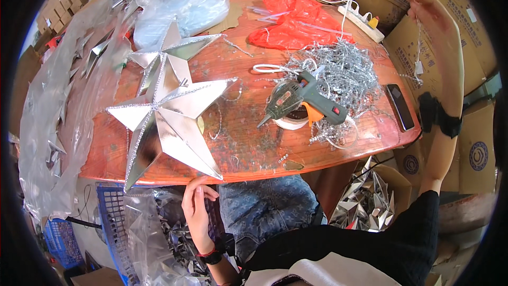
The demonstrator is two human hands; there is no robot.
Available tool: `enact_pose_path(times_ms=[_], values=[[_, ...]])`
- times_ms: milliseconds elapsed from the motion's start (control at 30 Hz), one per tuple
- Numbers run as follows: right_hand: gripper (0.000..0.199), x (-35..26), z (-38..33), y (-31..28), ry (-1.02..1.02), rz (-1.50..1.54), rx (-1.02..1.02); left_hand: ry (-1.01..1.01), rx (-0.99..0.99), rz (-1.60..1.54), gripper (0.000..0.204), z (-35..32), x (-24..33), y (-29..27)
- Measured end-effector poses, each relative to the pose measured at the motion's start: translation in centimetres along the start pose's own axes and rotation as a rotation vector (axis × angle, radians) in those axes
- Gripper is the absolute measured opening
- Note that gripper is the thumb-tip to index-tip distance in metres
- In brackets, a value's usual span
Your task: Assembling large silver stars by applying hot glue to the edges and attaching decorative trim.
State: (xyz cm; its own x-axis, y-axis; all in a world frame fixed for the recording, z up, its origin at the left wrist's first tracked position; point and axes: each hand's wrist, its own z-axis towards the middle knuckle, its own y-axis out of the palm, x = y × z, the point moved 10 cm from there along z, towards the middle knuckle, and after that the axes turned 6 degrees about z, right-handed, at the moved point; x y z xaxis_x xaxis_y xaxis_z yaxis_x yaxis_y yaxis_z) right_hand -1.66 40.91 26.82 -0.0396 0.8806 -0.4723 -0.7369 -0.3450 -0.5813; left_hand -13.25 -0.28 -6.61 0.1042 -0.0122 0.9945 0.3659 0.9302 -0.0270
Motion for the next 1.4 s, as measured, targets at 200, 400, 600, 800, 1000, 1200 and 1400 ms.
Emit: enact_pose_path(times_ms=[200,400,600,800,1000,1200,1400], values=[[0.017,-3.7,-4.9,5.1,0.228,0.326,-0.309,-0.058,-0.006,0.289,0.027,-2.2,4.3,-1.2],[0.016,-8.8,-9.7,12.4,0.278,0.667,-0.791,0.41,-0.557,-0.172,0.024,-5.6,12.4,1.6],[0.025,-11.9,-12.9,15.9,0.214,0.708,-1.066,0.212,-0.894,-0.075,0.049,-2.8,14.6,12.1],[0.027,-12.6,-13.7,16.1,0.103,0.595,-1.037,0.243,-0.735,-0.175,0.042,-2.4,14.4,14.0],[0.023,-13.0,-13.6,16.1,0.085,0.572,-0.967,-0.037,-0.649,-0.381,0.018,-2.6,12.5,14.6],[0.021,-12.7,-13.9,15.8,0.13,0.627,-0.915,0.092,-0.488,-0.251,0.008,-1.7,13.4,12.6],[0.015,-12.7,-16.2,16.1,0.048,0.666,-0.929,0.43,-0.35,-0.002,0.011,-1.5,15.9,11.5]])
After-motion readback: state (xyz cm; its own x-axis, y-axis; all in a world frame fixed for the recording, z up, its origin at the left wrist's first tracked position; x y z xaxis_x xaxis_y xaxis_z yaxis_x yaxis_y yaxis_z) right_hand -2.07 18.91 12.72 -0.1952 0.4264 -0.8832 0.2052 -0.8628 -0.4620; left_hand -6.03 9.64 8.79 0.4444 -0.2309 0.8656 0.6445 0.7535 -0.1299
